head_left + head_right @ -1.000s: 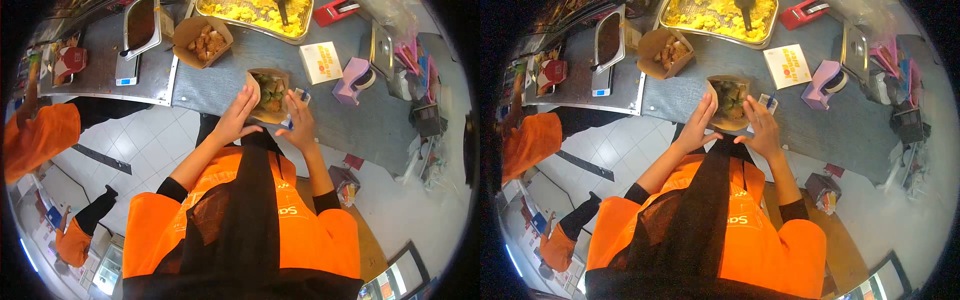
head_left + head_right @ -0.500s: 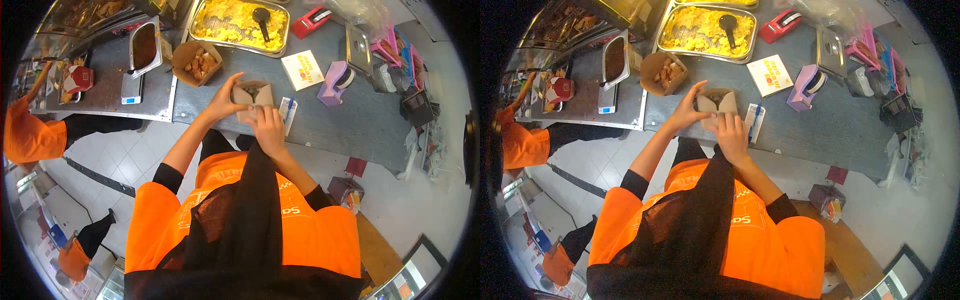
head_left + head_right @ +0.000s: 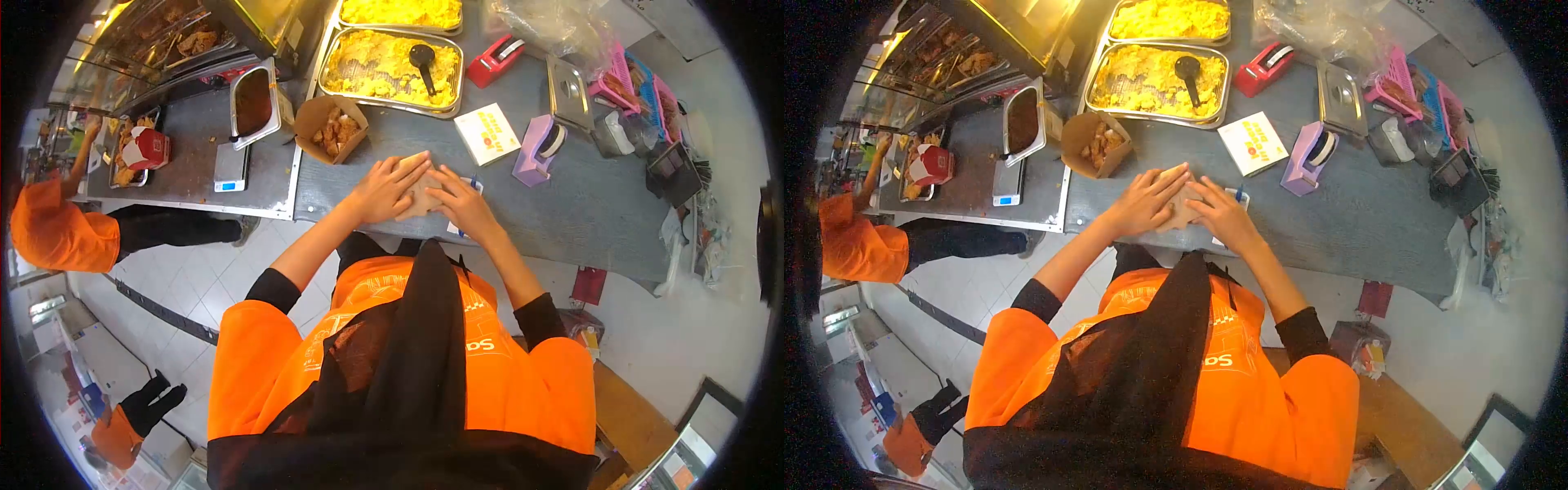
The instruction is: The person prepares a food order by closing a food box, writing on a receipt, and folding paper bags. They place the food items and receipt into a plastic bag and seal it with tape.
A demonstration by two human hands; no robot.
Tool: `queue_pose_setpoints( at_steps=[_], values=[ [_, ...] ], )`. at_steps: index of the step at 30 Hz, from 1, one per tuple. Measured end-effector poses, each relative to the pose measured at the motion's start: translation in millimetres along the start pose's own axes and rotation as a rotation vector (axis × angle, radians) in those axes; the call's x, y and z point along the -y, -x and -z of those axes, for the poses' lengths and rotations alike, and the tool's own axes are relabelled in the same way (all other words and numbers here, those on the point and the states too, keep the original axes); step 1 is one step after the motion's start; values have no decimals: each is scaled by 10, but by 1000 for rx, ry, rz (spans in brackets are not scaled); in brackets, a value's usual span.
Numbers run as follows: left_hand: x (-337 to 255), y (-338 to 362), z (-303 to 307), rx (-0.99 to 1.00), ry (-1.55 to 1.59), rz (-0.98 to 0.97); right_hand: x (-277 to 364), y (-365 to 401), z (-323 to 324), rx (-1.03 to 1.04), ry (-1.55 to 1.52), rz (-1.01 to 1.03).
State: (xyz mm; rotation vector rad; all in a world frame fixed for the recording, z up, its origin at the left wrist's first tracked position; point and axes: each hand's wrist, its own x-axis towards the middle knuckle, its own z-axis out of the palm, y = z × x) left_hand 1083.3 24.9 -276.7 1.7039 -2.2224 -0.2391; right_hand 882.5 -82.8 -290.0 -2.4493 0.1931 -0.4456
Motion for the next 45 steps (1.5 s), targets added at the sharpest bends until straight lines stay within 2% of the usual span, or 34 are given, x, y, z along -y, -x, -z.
queue_pose_setpoints(
  at_steps=[2,3,4,6,7,8,10,11,13,16,18,20,24,26,29,33,38,41,45],
  values=[
    [-99,-50,0,49,178,248,87,-15,72,-90,170,-262],
    [-134,13,-139,-106,166,270,109,11,6,-206,68,-380],
    [-245,45,-68,-112,160,262,164,22,-33,-214,73,-375],
    [-466,151,70,118,-8,472,285,67,-119,-274,-195,-488],
    [-497,211,96,169,-91,414,319,95,-150,-248,-320,-519],
    [-479,287,62,172,-94,411,278,118,-190,-252,-322,-520],
    [-399,422,-92,108,58,311,132,159,-253,-251,-366,-424],
    [-349,429,-164,109,55,311,64,171,-233,-208,-456,-447],
    [-262,367,-211,-40,418,236,49,167,-226,-184,-486,-453],
    [-261,251,-281,-95,605,232,77,132,-247,-149,-454,-480],
    [-300,235,-330,-114,608,242,128,89,-258,-135,-400,-498],
    [-316,255,-371,-124,601,258,203,44,-259,-100,-553,-582],
    [-378,255,-400,-171,623,288,142,50,-337,-175,-571,-558],
    [-395,263,-408,-186,631,293,152,63,-310,-195,-363,-489],
    [-401,278,-403,-165,569,242,193,60,-260,-210,-386,-536],
    [-446,259,-319,-76,609,269,77,64,-354,-208,-305,-508],
    [-467,238,-293,-72,589,257,29,95,-329,-67,-219,-420],
    [-463,234,-336,-63,599,251,45,47,-281,-7,-228,-467],
    [-464,244,-352,-67,582,265,48,51,-120,-43,-333,-472]
  ],
)
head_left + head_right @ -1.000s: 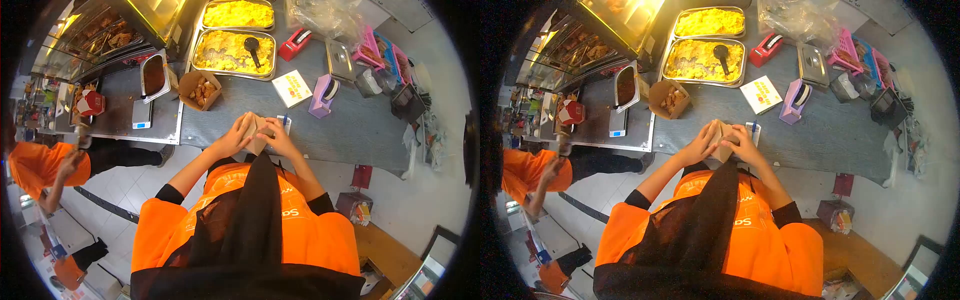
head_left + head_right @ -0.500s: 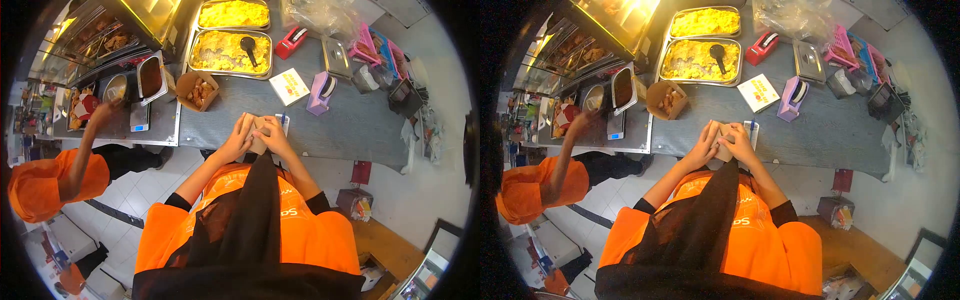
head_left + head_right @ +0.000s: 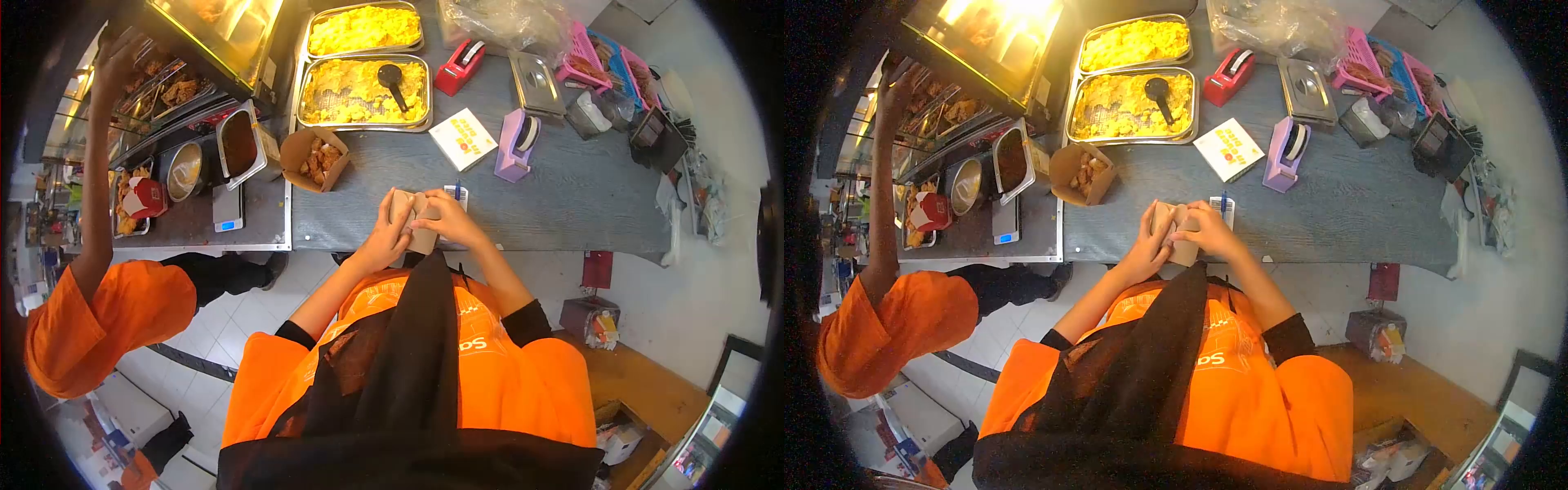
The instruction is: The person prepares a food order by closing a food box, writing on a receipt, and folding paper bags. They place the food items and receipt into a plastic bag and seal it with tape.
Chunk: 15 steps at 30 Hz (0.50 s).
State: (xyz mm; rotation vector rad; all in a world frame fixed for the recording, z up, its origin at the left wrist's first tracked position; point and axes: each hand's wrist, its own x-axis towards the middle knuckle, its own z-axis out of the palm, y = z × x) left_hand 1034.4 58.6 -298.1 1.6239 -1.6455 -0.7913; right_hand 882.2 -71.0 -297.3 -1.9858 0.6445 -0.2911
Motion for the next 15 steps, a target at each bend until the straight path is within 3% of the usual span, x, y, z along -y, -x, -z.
queue_pose_setpoints(
  at_steps=[11,15],
  values=[
    [-10,-14,-34,-22,10,28,-195,6,-130,-139,-92,-3],
    [149,-122,-75,-120,206,90,-130,-7,-125,-129,-45,-41]
  ],
)
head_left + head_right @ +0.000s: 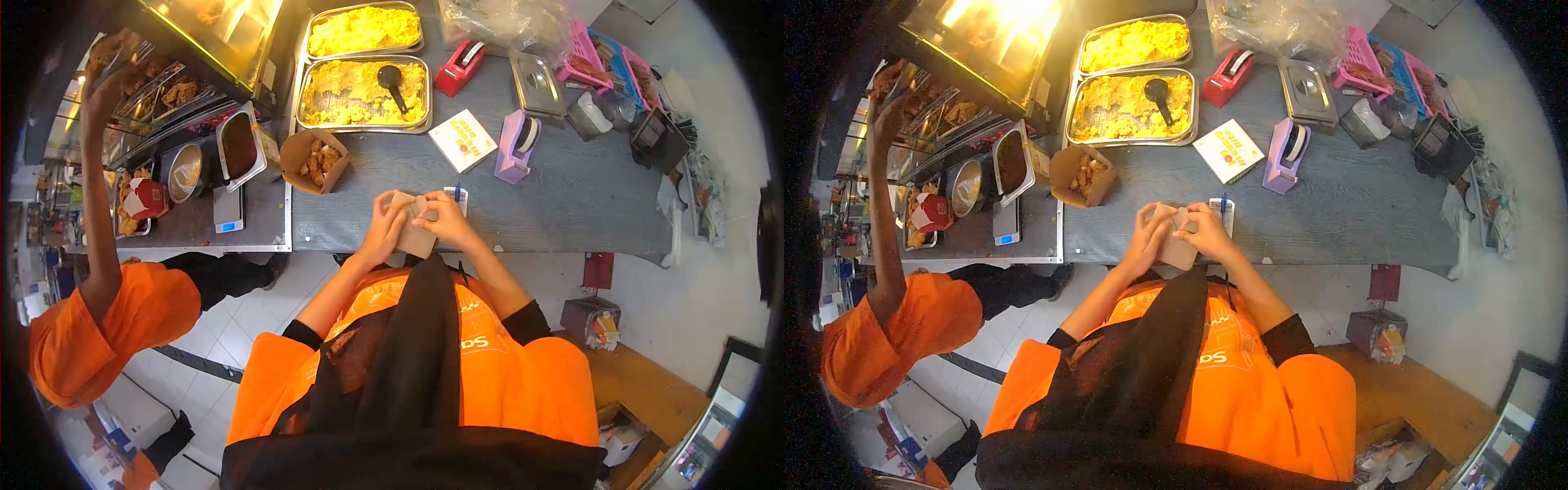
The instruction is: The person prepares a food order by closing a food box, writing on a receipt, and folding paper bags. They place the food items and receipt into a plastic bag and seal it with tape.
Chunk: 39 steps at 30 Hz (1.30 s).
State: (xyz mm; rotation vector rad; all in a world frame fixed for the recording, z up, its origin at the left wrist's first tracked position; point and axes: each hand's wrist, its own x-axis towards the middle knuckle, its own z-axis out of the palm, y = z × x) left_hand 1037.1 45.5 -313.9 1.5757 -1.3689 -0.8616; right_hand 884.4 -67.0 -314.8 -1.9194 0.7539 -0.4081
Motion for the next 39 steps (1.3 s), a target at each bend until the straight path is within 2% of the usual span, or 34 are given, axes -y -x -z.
queue_pose_setpoints(
  at_steps=[2,4,11,17,20,22,27,28,32,39],
  values=[
    [14,-72,-3,-24,25,39,21,-22,22,33,-12,27],
    [-44,-129,1,-59,-21,-58,33,-11,49,18,-21,7],
    [-49,-143,-83,-107,-10,-38,45,12,-16,-25,16,56],
    [-85,-138,-88,-64,-81,-45,-25,60,-70,-87,11,-20],
    [-29,-149,-94,-49,-81,19,-34,59,-88,-77,-16,1],
    [-56,-157,-64,32,-33,91,-50,59,-99,-89,-32,-1],
    [-148,-24,81,111,-41,-56,-66,50,-5,-80,-53,-72],
    [-152,-4,91,124,-61,-103,-38,36,50,-11,-23,-56],
    [-105,19,69,144,-45,-58,-98,9,144,141,-38,-9],
    [-166,28,86,152,-37,-48,-162,-2,-20,88,-32,60]
  ],
)
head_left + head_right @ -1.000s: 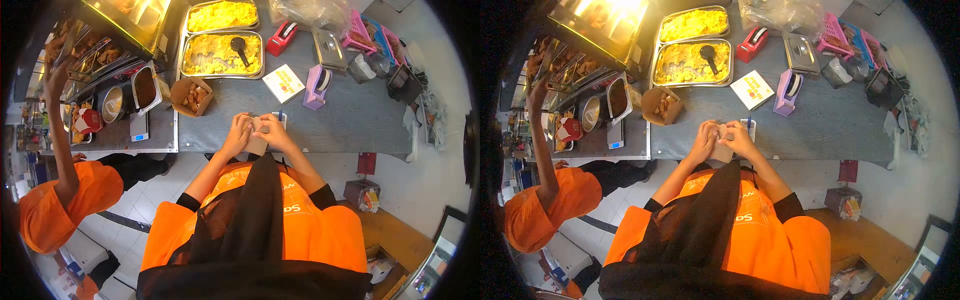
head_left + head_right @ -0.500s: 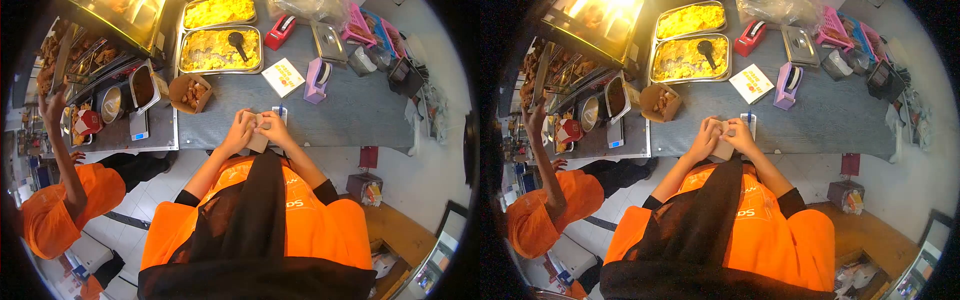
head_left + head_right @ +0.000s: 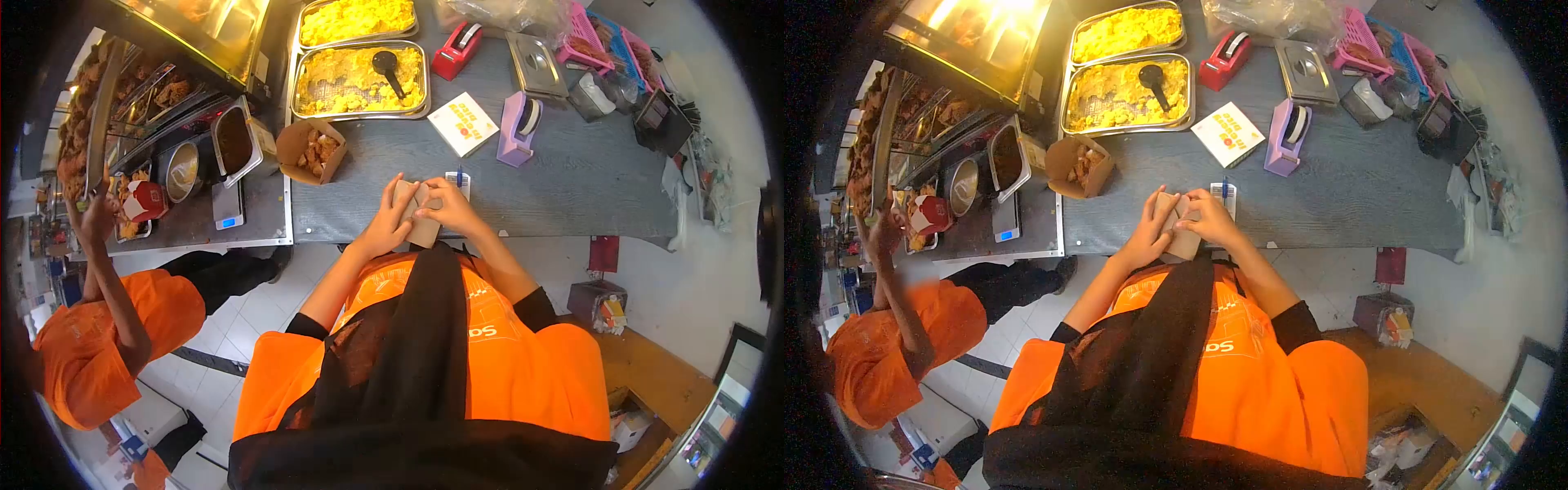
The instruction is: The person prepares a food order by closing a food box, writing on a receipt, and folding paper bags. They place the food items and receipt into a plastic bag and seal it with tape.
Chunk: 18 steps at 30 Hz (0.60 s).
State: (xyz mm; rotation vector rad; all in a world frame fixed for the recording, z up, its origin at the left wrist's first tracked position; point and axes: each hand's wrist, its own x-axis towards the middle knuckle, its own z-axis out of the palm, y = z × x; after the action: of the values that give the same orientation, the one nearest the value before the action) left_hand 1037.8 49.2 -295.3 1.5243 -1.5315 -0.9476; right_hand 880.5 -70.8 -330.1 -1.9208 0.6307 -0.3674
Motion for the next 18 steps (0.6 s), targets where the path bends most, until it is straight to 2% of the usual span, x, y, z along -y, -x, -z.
queue_pose_setpoints(
  at_steps=[3,5,8,11,14,16,18],
  values=[
    [3,2,5,11,-31,-6,34,39,-34,-55,-4,-60],
    [13,10,-5,13,-48,-22,45,43,-29,-80,-115,-134],
    [18,-7,-2,-12,-59,-43,63,17,-35,-38,-64,-118],
    [-15,-17,-2,-6,-54,32,118,20,-30,-69,-46,-111],
    [47,4,-7,-17,-75,-26,148,27,-7,-80,-199,-191],
    [98,20,-7,-22,-78,-100,87,11,-11,-94,-173,-180],
    [122,7,-57,-47,-91,-72,97,-13,-16,-109,-156,-171]
  ],
)
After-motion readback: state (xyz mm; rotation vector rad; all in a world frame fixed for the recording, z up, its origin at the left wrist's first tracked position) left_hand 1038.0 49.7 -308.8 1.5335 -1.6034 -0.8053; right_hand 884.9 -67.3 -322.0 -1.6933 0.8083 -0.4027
